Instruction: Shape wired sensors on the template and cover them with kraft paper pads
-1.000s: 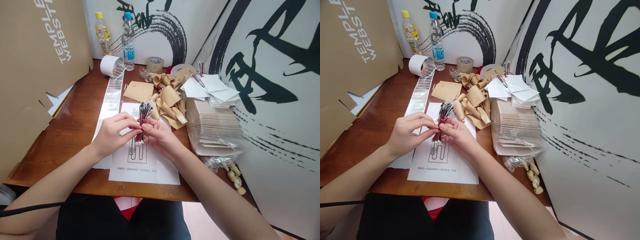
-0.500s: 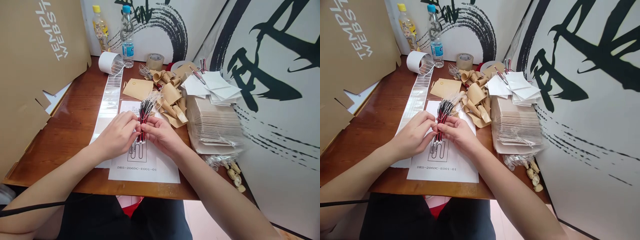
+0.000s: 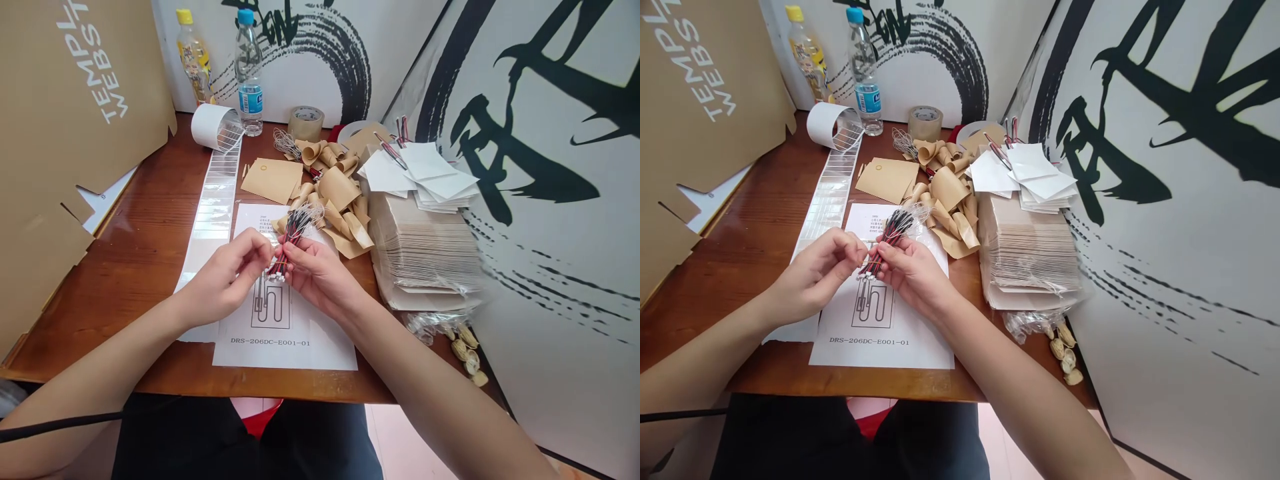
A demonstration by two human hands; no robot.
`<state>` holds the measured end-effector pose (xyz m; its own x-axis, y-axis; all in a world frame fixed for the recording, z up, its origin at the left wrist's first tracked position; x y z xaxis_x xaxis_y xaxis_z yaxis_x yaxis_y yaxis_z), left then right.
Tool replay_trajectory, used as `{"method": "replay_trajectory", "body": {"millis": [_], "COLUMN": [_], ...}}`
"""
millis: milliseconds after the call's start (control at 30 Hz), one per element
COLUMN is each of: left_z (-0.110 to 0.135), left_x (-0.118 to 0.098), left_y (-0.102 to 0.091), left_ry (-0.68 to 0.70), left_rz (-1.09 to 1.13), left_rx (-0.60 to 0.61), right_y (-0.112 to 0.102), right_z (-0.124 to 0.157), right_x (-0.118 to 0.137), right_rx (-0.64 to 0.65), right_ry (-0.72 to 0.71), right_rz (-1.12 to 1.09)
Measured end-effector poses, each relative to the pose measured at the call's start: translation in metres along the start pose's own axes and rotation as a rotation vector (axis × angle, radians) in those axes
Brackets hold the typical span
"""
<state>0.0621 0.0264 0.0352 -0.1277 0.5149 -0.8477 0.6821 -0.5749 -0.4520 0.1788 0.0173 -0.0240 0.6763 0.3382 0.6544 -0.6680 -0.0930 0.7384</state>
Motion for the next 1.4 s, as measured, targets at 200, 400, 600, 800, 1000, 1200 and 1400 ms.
{"method": "replay_trajectory", "body": {"millis": [200,400,600,800,1000,1200,1400], "left_z": [-0.002,-0.001,-0.001,0.001,0.003,0.001,0.01], "left_x": [0.005,0.006,-0.008,-0.018,-0.027,-0.048,-0.062], "left_y": [0.002,0.002,-0.001,0.01,0.01,0.002,0.009], "left_ry": [-0.074,-0.174,-0.098,-0.066,0.035,0.3,0.548], "left_rz": [0.177,0.232,0.292,0.291,0.09,-0.22,-0.586], "left_rx": [0.077,0.129,-0.013,0.06,0.069,-0.048,-0.129], "right_y": [-0.001,0.0,0.001,0.0,-0.006,-0.006,-0.005], "right_z": [0.001,0.002,0.004,0.006,0.007,0.006,0.005], "right_x": [0.008,0.006,0.005,0.003,0.004,0.003,0.008], "right_rx": [-0.024,-0.035,-0.041,-0.08,-0.193,-0.184,-0.106], "right_ry": [-0.054,-0.066,-0.067,-0.07,-0.053,-0.032,-0.024], "right_rz": [-0.022,-0.013,0.068,0.18,0.146,-0.081,-0.161]}}
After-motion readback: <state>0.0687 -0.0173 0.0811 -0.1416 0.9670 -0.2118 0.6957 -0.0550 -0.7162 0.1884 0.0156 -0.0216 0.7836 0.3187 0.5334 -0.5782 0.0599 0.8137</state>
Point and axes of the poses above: each hand's wrist, its own z-axis away from the middle knuckle, its own y-axis out of the palm, x = y × z, the point moved 8 cm from there along -z, towards the middle knuckle, and after that the axes turned 4 degrees about x, right-handed, at the moved point
